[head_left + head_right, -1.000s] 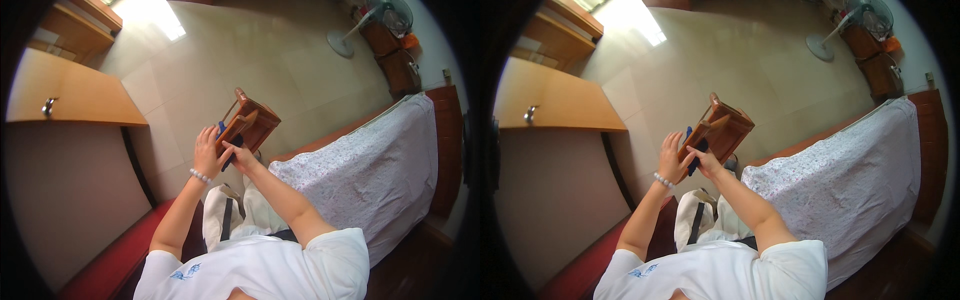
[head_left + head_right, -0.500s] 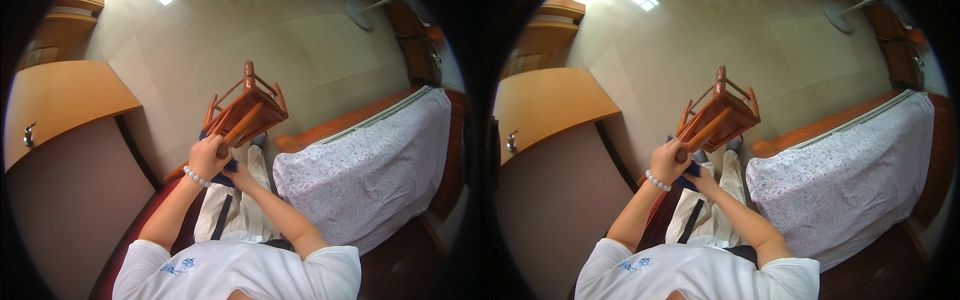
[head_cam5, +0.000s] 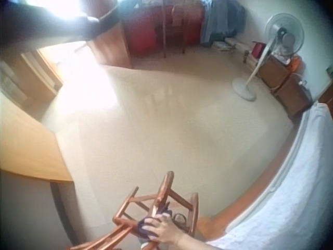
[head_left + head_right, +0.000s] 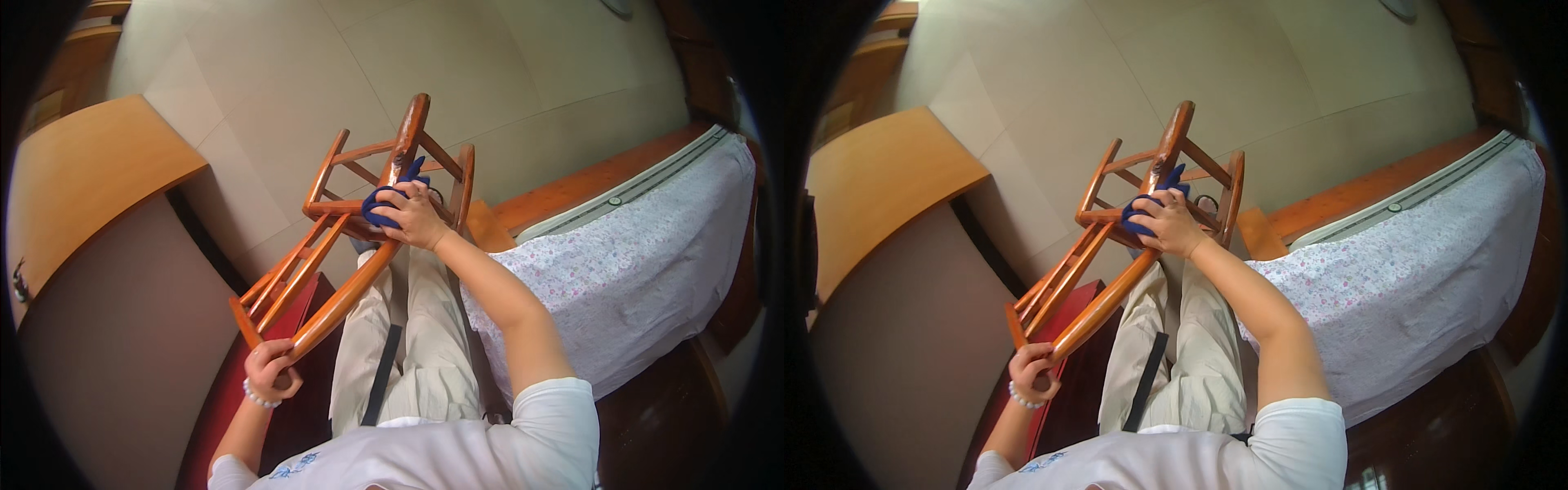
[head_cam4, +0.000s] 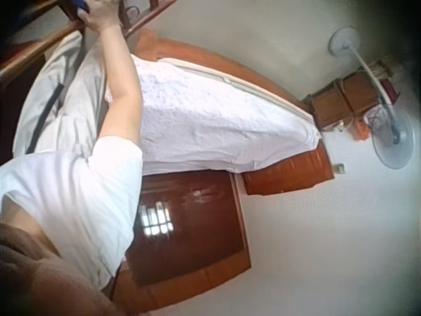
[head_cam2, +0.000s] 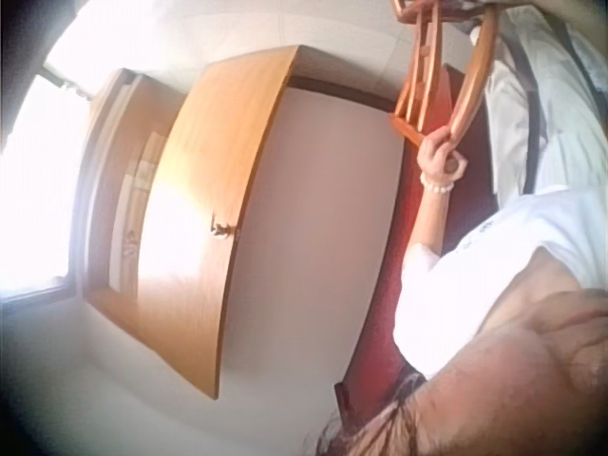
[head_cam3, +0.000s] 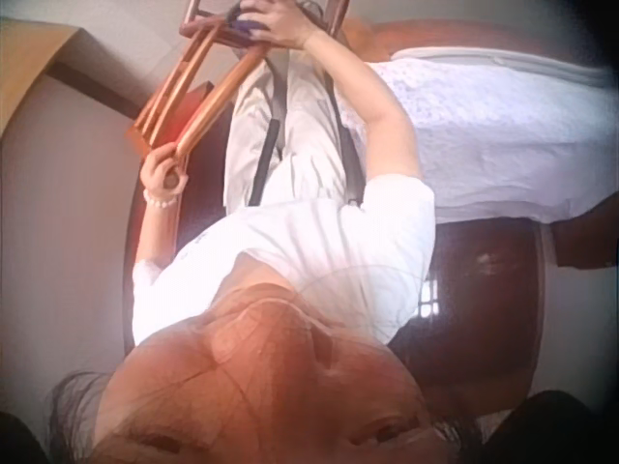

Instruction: The person spreads a floral sheet over a bed, then wipes the wooden headboard and a chair with a blue cloth. They move a backpack and wipe a bedside table, followed by wiping a desk surface and organizing items on it.

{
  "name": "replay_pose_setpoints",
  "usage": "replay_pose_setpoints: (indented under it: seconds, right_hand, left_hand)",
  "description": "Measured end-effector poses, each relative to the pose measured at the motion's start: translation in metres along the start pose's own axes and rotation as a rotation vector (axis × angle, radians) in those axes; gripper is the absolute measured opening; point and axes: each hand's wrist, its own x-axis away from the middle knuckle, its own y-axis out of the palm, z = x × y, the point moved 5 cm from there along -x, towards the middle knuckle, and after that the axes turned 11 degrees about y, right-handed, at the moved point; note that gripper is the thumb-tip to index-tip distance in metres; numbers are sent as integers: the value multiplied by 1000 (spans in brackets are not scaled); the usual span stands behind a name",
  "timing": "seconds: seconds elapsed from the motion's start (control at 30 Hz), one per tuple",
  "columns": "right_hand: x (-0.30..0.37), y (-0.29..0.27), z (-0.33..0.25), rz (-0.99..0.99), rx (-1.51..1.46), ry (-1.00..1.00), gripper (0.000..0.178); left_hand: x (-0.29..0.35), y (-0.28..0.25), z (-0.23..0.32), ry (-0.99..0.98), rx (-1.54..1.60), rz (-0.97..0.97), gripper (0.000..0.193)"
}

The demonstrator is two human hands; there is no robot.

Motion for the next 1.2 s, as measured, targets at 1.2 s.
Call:
replay_pose_setpoints:
  seconds: [1.2]
  right_hand:
    - [129, 68, 212, 287, -249, 1016, 42]
  left_hand:
    - [12, 11, 1, -201, -102, -118, 33]
